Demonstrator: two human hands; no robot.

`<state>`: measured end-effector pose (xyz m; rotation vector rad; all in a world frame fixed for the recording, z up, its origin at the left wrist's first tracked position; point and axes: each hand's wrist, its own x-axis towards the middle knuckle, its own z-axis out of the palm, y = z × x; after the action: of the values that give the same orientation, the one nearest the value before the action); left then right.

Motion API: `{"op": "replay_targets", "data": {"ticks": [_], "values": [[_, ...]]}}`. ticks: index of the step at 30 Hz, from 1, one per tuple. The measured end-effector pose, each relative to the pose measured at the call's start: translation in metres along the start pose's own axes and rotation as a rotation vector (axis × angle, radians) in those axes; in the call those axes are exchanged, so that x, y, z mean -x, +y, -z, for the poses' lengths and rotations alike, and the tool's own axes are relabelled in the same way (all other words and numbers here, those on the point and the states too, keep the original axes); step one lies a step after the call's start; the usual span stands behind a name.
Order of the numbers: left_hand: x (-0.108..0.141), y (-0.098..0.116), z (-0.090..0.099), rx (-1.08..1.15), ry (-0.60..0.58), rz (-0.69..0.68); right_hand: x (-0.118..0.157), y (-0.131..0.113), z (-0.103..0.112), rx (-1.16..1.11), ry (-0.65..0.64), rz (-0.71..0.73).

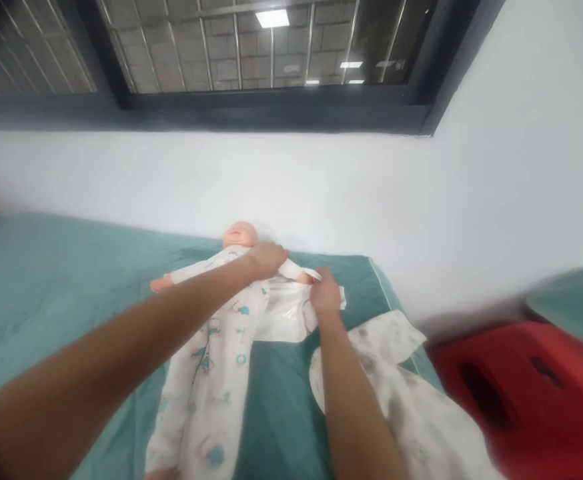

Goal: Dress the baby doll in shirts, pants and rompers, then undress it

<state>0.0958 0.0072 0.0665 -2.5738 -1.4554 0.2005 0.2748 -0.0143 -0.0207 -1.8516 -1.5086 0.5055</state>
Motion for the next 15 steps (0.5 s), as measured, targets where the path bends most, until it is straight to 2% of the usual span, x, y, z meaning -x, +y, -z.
{"op": "replay_targets", "data": {"ticks": [9,15], "values": [[0.014,-0.011,0.013,0.000,-0.016,0.044,-0.012,0.015,-0.006,-0.428,0.081,-0.027],[0.017,-0.009,0.010,0.022,-0.022,0.044,-0.013,0.015,-0.008,-0.853,0.010,-0.143]]}}
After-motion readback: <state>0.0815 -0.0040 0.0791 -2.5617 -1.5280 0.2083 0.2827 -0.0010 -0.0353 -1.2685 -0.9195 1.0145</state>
